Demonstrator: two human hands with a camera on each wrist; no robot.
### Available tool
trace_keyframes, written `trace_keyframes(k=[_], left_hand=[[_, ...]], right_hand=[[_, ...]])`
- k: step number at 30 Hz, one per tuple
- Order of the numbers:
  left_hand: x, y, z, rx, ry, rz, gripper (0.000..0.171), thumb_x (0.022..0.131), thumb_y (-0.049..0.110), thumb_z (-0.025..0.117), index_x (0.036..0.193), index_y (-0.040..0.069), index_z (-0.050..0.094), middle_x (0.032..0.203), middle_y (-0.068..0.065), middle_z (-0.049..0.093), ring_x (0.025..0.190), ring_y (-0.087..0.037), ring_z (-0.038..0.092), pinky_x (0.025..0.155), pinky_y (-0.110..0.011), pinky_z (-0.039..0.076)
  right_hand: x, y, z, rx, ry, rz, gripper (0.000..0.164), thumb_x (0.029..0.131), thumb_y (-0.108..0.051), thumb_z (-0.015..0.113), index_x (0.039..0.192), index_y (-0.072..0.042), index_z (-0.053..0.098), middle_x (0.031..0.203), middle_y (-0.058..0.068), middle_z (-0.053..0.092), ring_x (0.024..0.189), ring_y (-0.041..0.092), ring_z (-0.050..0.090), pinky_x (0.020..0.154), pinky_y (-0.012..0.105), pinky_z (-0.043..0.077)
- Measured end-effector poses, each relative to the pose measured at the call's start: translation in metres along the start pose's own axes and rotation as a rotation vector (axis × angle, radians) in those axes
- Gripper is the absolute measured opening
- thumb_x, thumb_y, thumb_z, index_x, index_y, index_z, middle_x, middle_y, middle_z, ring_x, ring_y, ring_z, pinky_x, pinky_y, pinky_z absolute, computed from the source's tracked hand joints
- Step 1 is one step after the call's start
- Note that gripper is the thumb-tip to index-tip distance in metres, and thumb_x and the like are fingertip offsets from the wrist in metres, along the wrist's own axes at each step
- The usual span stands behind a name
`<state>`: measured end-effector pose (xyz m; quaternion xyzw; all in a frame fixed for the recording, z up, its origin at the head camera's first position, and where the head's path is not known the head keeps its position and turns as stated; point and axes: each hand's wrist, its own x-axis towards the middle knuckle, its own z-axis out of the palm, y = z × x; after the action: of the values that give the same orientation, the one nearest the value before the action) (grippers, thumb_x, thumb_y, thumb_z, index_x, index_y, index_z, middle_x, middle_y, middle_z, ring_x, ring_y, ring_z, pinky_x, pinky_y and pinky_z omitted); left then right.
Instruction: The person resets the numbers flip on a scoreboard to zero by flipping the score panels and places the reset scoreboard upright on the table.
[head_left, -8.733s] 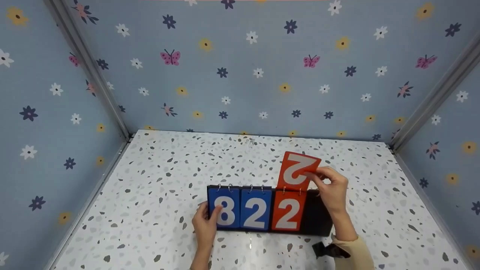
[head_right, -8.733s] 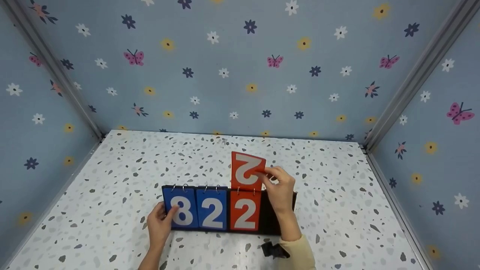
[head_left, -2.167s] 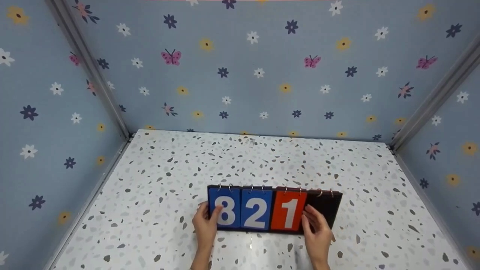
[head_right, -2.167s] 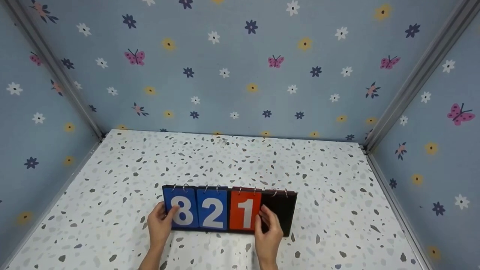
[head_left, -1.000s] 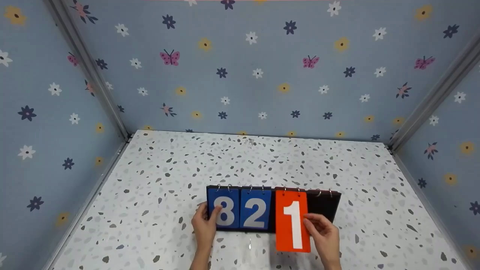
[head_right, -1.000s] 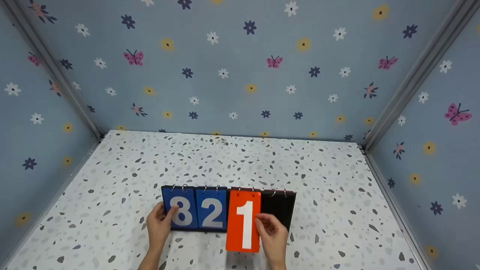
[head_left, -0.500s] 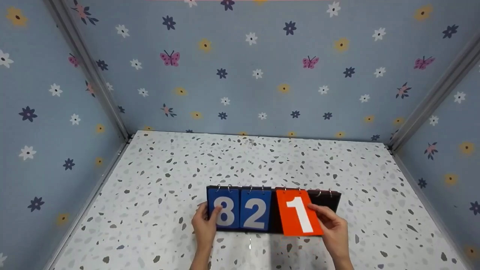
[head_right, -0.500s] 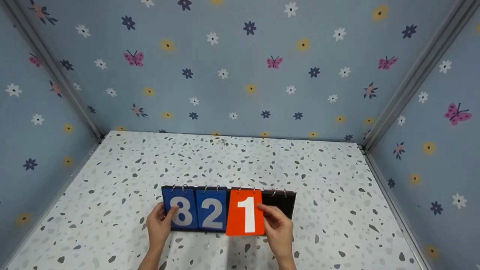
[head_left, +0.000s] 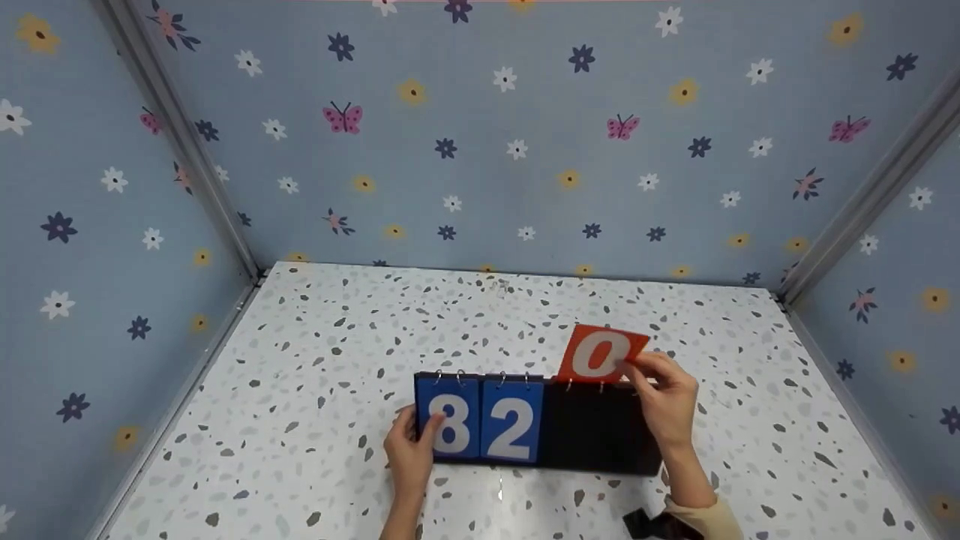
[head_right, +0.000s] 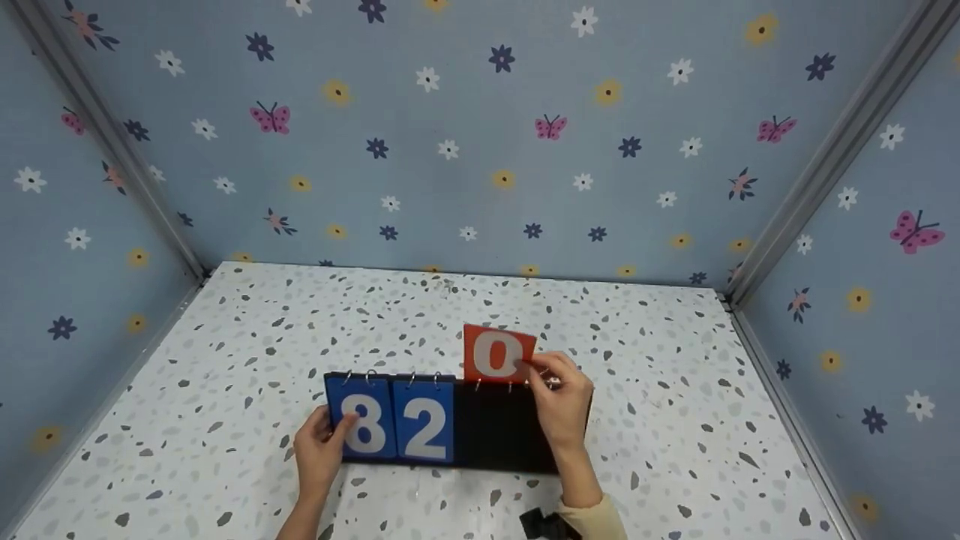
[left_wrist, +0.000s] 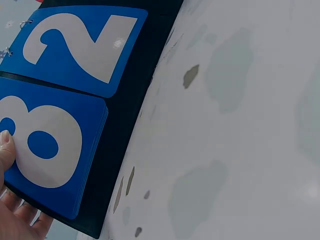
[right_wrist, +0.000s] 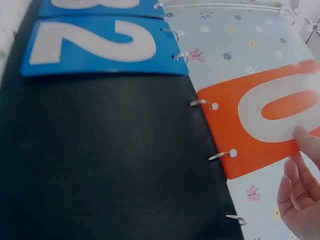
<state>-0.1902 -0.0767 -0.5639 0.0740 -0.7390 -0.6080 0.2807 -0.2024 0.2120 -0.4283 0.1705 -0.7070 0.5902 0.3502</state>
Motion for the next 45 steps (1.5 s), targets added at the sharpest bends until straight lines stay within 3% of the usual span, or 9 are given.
trace_keyframes(k=[4,12,19,24,31,35,38,42,45], left_hand=[[0.001,-0.001,0.001,0.003,0.005,0.010,0.022,0.075,0.003,0.071,0.093,-0.006,0.061,0.085,-0.016,0.064,0.078,-0.026,0.062,0.069,-0.030,0.050],[0.000,-0.002,0.000,-0.016,-0.012,0.004,0.024,0.077,0.013,0.072,0.093,-0.002,0.062,0.085,-0.010,0.065,0.077,-0.018,0.062,0.069,-0.023,0.049],[-0.001,0.001,-0.001,-0.026,-0.005,0.001,0.025,0.076,0.013,0.073,0.093,-0.001,0.062,0.085,-0.009,0.065,0.077,-0.018,0.062,0.069,-0.023,0.049],[-0.002,0.003,0.000,0.003,-0.015,-0.044,0.027,0.077,0.016,0.072,0.096,-0.001,0.061,0.089,-0.011,0.065,0.084,-0.020,0.062,0.075,-0.030,0.049],[-0.003,0.004,0.000,0.066,-0.037,-0.114,0.035,0.080,0.027,0.069,0.100,0.000,0.060,0.097,-0.012,0.063,0.096,-0.024,0.060,0.086,-0.035,0.045],[-0.004,0.005,-0.001,0.095,-0.016,-0.125,0.039,0.079,0.028,0.070,0.103,-0.001,0.059,0.098,-0.012,0.062,0.092,-0.024,0.059,0.083,-0.037,0.046],[-0.006,0.008,-0.001,0.111,0.000,-0.112,0.043,0.079,0.026,0.070,0.109,-0.002,0.057,0.100,-0.013,0.060,0.092,-0.024,0.056,0.082,-0.038,0.045],[-0.008,0.013,-0.001,0.135,0.037,-0.030,0.044,0.080,0.017,0.070,0.114,-0.002,0.052,0.107,-0.014,0.053,0.096,-0.026,0.051,0.082,-0.041,0.042],[-0.010,0.020,-0.002,0.161,0.072,0.047,0.041,0.080,0.011,0.069,0.114,-0.002,0.050,0.110,-0.014,0.048,0.099,-0.027,0.047,0.082,-0.044,0.040]], right_hand=[[0.015,0.003,0.006,-0.136,-0.002,-0.019,0.010,0.068,0.018,0.068,0.075,0.012,0.063,0.068,0.021,0.060,0.059,0.011,0.054,0.058,0.015,0.044],[0.027,0.046,0.008,-0.335,-0.028,-0.031,0.009,0.072,-0.003,0.074,0.079,0.000,0.069,0.071,0.009,0.065,0.058,0.011,0.054,0.057,0.014,0.043],[0.032,0.056,0.012,-0.482,-0.085,0.030,0.017,0.072,-0.007,0.076,0.085,0.002,0.069,0.070,0.009,0.064,0.056,0.016,0.055,0.052,0.015,0.042],[0.032,0.057,0.012,-0.518,-0.145,0.109,0.028,0.074,-0.006,0.073,0.099,0.005,0.066,0.069,0.010,0.063,0.056,0.020,0.058,0.052,0.022,0.046],[0.024,0.054,0.004,-0.503,-0.234,0.217,0.039,0.079,-0.005,0.069,0.115,0.004,0.058,0.081,0.015,0.067,0.065,0.023,0.062,0.059,0.032,0.050],[0.015,0.050,-0.001,-0.480,-0.194,0.168,0.033,0.077,-0.001,0.069,0.109,0.003,0.061,0.084,0.014,0.067,0.068,0.024,0.062,0.062,0.039,0.050],[0.007,0.047,-0.006,-0.469,-0.129,0.098,0.027,0.077,0.000,0.069,0.103,0.001,0.064,0.086,0.012,0.067,0.070,0.023,0.062,0.062,0.029,0.049],[-0.005,0.042,-0.014,-0.440,-0.024,0.023,0.022,0.077,0.003,0.068,0.098,0.002,0.065,0.088,0.012,0.066,0.073,0.022,0.061,0.064,0.017,0.046],[-0.014,0.035,-0.018,-0.408,0.068,-0.009,0.021,0.075,0.008,0.068,0.095,0.005,0.065,0.088,0.014,0.065,0.075,0.024,0.059,0.066,0.017,0.047]])
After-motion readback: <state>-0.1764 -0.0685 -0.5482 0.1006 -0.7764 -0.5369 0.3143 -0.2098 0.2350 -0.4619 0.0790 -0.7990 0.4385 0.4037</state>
